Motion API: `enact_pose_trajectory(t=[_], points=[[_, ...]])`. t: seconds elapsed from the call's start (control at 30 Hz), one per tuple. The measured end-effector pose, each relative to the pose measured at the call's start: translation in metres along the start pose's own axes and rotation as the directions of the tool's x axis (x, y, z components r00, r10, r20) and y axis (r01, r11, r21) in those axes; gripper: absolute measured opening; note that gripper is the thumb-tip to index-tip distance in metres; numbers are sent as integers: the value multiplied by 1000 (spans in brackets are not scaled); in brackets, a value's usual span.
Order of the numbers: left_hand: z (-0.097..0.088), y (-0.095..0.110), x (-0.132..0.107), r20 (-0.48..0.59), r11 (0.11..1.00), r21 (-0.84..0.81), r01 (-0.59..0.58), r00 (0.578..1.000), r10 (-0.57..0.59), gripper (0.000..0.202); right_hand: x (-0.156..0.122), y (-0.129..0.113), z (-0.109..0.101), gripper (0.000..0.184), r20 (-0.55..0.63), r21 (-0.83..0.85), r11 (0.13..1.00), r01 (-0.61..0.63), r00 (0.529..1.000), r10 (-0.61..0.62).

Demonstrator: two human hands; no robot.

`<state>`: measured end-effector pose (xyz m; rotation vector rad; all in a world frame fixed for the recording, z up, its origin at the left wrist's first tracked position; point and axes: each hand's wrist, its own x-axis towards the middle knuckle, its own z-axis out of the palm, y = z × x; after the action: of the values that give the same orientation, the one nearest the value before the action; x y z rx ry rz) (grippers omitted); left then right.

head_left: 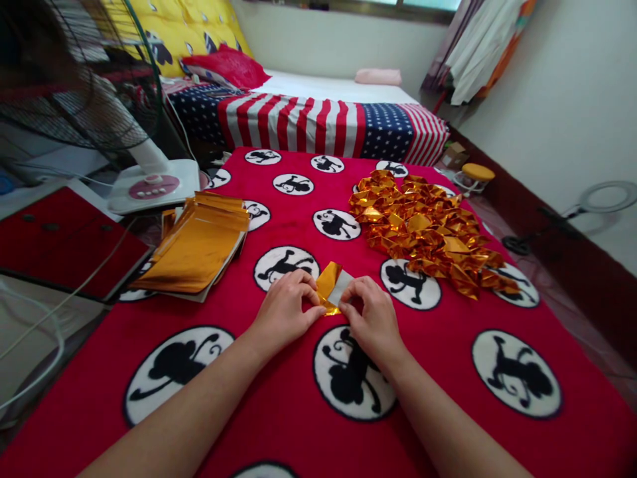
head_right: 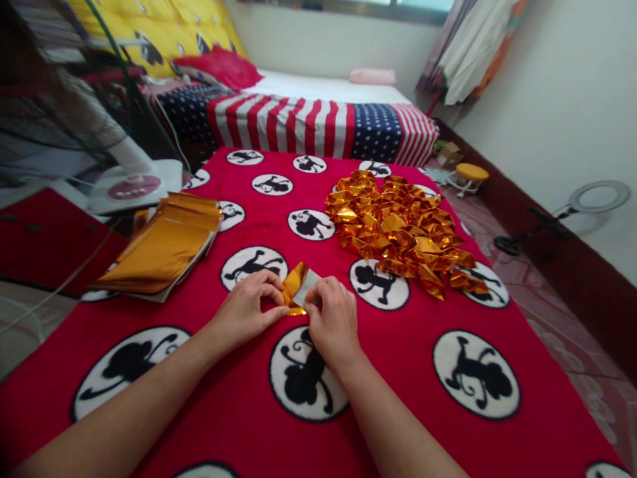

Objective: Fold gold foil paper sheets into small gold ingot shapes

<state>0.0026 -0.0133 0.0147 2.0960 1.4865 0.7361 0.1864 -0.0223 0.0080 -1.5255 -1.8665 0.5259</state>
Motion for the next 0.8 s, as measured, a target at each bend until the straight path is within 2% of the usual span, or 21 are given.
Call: enact_pose_trajectory(t=[0.17, 0.3, 0.4, 0.53, 0.63, 0.8], points=[[-1, 0, 0, 7, 1000, 6, -2, 1000, 2, 10, -7, -2, 1, 12, -131, 125, 990, 64, 990, -47], [0, -1, 0, -2, 1000, 5, -16, 1000, 16, 8, -10, -7, 4, 12, -52, 12, 975, 223, 974, -222], [1, -4, 0, -7, 999, -9, -34, 999, 34, 9, -7, -6, 8, 17, 24, -17, 953, 302, 953, -302], [-2, -10, 2, 35, 994, -91, -63, 997, 66, 5, -3, -3, 11, 20, 78, -36, 957, 288, 955, -285], [-7, -13, 4, 81, 983, -169, -71, 993, 85, 17, -3, -2, 12, 19, 88, -39, 959, 279, 957, -275], [-8, -12, 5, 79, 980, -199, -28, 996, 45, 16, -4, -2, 12, 18, 78, -38, 958, 284, 957, -280]])
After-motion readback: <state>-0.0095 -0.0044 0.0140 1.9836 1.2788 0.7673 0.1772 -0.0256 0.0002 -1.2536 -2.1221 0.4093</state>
